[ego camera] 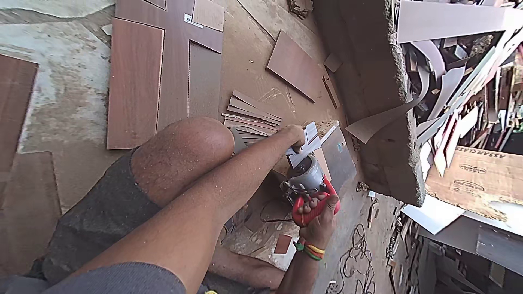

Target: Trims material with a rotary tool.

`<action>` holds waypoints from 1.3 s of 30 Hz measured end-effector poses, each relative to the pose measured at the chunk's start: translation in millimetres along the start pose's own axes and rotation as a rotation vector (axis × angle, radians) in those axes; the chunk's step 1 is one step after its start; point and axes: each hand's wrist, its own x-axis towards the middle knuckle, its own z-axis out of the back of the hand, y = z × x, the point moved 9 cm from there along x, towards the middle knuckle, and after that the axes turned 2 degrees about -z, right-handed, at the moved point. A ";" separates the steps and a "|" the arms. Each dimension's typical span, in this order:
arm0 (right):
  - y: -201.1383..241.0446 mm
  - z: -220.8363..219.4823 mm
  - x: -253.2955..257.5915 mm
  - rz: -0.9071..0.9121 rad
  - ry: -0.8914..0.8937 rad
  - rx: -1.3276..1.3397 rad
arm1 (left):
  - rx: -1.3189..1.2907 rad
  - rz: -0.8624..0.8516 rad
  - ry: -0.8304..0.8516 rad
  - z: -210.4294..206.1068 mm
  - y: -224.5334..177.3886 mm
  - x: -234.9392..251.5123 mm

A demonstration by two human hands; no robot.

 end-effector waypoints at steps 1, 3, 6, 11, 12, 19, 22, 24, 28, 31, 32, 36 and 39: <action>-0.1 0.4 -0.8 0.011 0.004 0.002 | 0.005 0.000 0.003 0.3 -0.6 -0.4; -1.8 1.2 -4.7 0.014 0.005 0.006 | 0.011 0.000 0.006 1.2 -1.2 -1.0; -7.6 6.4 -14.8 -0.003 0.017 0.012 | 0.035 -0.008 -0.002 0.2 -1.2 0.2; -13.4 22.1 -42.3 -0.048 0.066 0.031 | 0.028 -0.002 -0.011 0.7 -0.7 0.5; -11.5 27.8 -47.3 -0.055 0.089 0.056 | 0.018 -0.001 -0.014 1.0 0.1 1.8; 21.5 77.1 -42.5 -0.073 0.270 0.407 | 0.024 -0.015 0.000 5.1 -1.5 -10.0; 49.7 86.3 -11.6 -0.041 0.291 0.591 | 0.003 -0.034 0.001 9.0 -1.3 -9.8; 66.5 91.1 13.3 -0.019 0.225 0.656 | -0.011 -0.024 0.018 4.4 4.6 -11.0; 90.1 99.6 67.5 -0.007 0.057 0.728 | 0.031 -0.012 0.022 5.7 7.2 -15.0; 95.4 105.9 101.2 -0.025 0.056 0.873 | 0.134 -0.015 0.033 8.5 7.4 -17.9; 94.3 108.8 110.9 -0.037 0.057 0.928 | 0.128 -0.015 0.041 8.2 7.8 -18.0; 66.2 133.8 147.8 -0.071 -0.035 1.055 | 0.055 -0.042 0.069 4.2 10.3 -19.8; 42.7 160.1 167.3 -0.071 -0.104 1.049 | -0.098 -0.066 0.117 5.0 13.3 -18.9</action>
